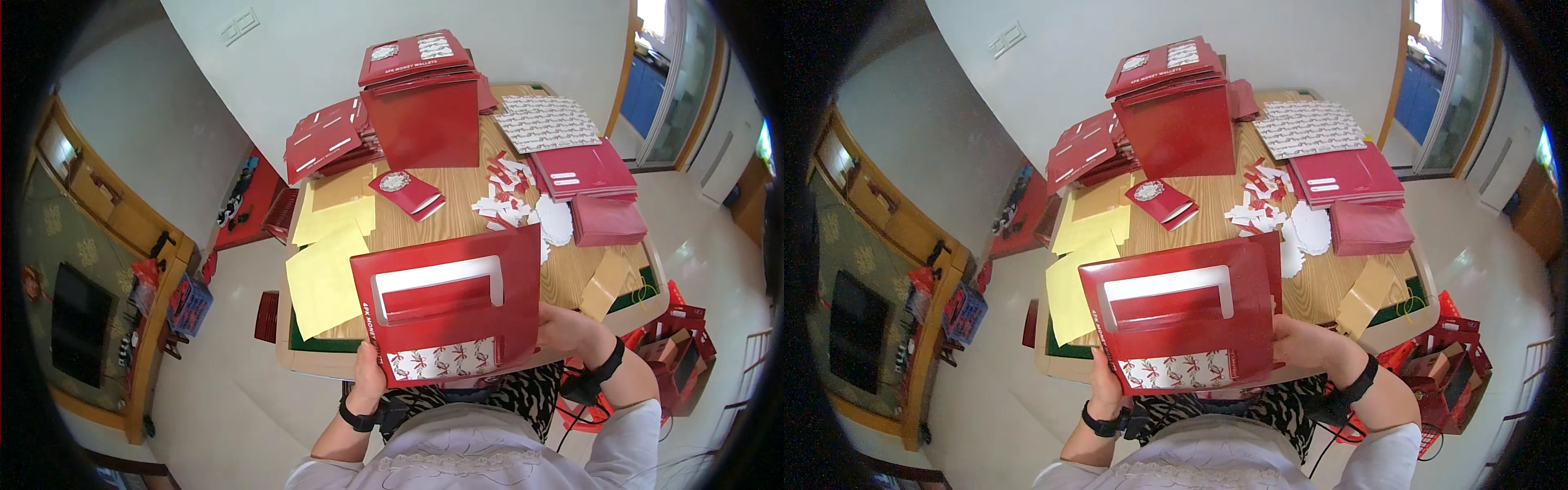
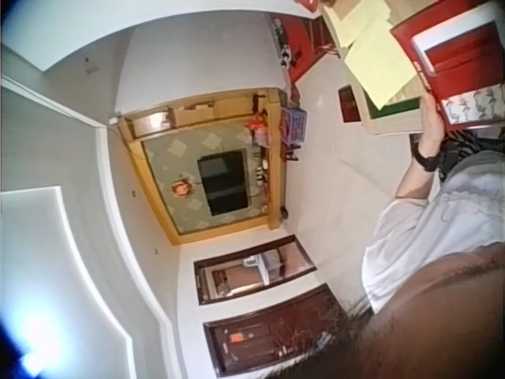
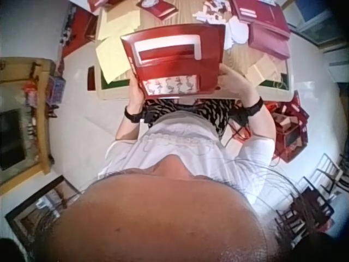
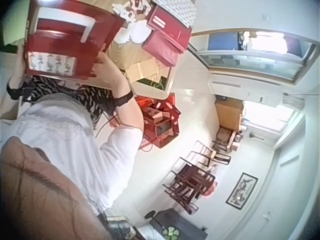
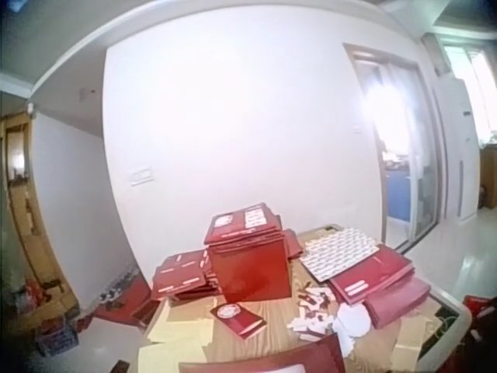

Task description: The recorder is assembling and organizing red gift folders or wallets at a table.

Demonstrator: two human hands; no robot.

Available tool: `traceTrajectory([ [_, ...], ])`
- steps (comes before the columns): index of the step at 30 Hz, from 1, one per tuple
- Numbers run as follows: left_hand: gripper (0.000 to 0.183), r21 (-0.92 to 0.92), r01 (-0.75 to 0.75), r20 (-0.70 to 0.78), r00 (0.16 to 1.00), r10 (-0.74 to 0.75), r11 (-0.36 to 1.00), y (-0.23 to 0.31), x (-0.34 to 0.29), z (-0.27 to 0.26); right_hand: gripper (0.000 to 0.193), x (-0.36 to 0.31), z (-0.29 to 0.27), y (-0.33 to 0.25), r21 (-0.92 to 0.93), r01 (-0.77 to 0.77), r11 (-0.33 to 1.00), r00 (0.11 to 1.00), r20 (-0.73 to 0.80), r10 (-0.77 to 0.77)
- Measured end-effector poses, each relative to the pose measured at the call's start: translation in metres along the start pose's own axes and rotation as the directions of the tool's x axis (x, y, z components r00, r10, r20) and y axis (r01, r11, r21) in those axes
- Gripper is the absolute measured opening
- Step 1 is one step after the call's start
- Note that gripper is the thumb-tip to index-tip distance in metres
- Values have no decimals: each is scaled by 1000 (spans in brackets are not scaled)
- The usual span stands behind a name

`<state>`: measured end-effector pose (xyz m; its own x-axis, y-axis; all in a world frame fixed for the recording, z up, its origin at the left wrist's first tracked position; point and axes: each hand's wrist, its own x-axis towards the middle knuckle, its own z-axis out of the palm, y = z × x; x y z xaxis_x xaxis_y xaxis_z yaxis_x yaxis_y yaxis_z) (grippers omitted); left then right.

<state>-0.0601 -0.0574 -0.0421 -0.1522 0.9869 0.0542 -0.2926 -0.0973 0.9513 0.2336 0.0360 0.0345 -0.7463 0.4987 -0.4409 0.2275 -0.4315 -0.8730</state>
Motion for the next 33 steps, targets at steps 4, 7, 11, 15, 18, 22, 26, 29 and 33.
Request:
traceTrajectory([
  [4,63,-21,-10,21,1000,11,1000,2,0,4,41,4,-9,11,91,152,984,987,34,-156],
  [7,52,37,-28,45,999,26,999,8,2,5,40,8,-12,11,186,137,973,987,58,-150],
  [11,30,314,-134,168,982,84,940,35,2,23,37,10,-10,9,-168,157,973,987,64,-148],
  [15,32,265,16,85,996,-40,964,42,6,21,35,8,-2,9,-78,145,986,987,-54,-149],
  [18,26,251,16,104,994,-43,968,44,8,19,34,4,-2,12,-208,277,938,955,-47,-293],
  [22,27,216,-94,86,993,77,972,31,5,13,31,-5,9,8,-386,358,850,895,-115,-430],
  [26,44,167,-203,88,978,190,965,13,-3,5,28,-11,18,0,-352,443,825,859,-97,-503],
  [29,65,48,-129,77,989,125,991,21,-3,17,28,-9,7,10,-336,352,874,913,-85,-400],
  [33,56,-71,-129,-8,992,129,989,12,-2,17,29,-8,2,13,-309,382,871,905,-65,-420],
])
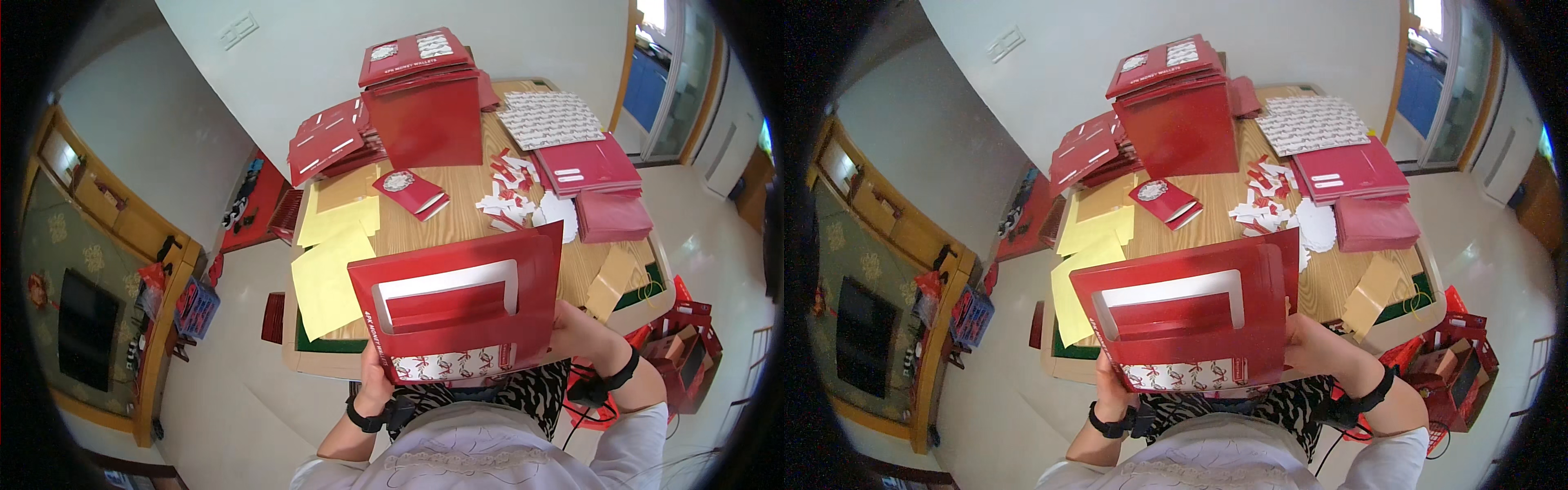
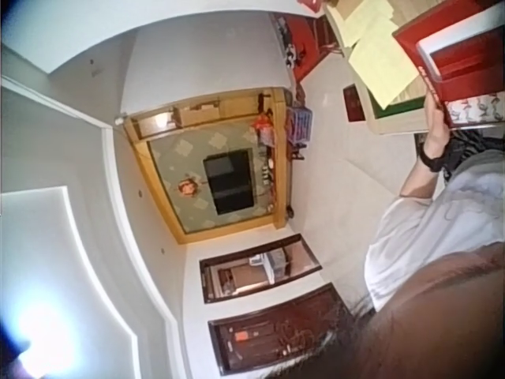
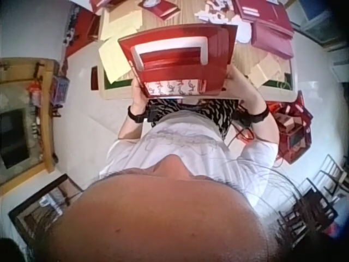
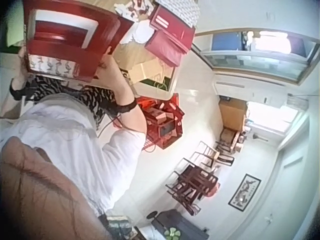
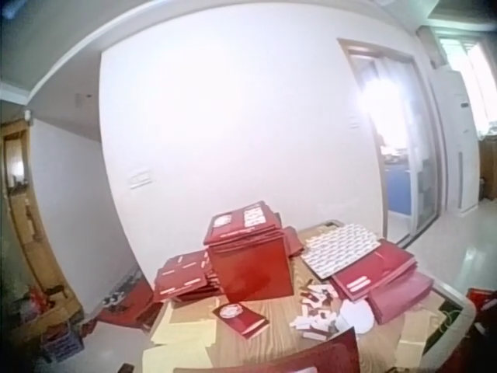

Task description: The recorder is assembling and organizing red gift folders or wallets at a table.

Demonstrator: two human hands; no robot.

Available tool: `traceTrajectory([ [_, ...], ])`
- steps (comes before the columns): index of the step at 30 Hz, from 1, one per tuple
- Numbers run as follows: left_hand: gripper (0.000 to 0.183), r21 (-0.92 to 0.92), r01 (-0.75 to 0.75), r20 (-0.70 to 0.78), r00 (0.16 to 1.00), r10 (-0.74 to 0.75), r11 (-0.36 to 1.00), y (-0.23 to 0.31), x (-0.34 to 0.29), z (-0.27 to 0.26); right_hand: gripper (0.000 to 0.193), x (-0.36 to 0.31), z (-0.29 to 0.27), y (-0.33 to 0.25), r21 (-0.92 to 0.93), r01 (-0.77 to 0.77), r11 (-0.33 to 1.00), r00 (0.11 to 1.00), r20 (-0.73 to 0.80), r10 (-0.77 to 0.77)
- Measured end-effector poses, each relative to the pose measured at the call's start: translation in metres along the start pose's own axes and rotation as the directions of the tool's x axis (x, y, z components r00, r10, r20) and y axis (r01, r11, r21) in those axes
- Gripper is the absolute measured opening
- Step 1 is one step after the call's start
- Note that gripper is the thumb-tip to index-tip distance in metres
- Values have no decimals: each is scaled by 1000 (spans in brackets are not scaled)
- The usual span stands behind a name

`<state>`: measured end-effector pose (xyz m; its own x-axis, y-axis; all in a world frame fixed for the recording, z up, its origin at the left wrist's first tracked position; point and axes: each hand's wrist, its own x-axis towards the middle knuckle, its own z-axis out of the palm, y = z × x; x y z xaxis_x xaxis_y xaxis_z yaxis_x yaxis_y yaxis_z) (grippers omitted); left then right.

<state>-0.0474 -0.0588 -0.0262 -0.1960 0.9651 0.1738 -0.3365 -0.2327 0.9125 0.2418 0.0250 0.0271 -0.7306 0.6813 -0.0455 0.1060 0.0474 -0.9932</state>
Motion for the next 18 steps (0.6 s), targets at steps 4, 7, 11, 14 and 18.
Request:
traceTrajectory([
  [4,75,56,-28,113,993,21,998,3,1,-1,34,4,-1,-8,-27,-28,999,999,25,29],
  [7,60,157,-45,119,993,26,987,9,-1,2,38,8,-5,-12,-19,-93,996,995,43,93],
  [11,35,82,23,141,989,-35,996,14,-8,0,42,7,-8,-10,-99,-8,995,1000,28,11],
  [14,29,96,144,155,975,-158,985,21,-3,-13,42,11,-6,-20,262,-279,924,950,-65,306],
  [18,27,-130,159,76,986,-150,979,16,2,6,37,3,3,3,754,21,656,949,-221,224],
])
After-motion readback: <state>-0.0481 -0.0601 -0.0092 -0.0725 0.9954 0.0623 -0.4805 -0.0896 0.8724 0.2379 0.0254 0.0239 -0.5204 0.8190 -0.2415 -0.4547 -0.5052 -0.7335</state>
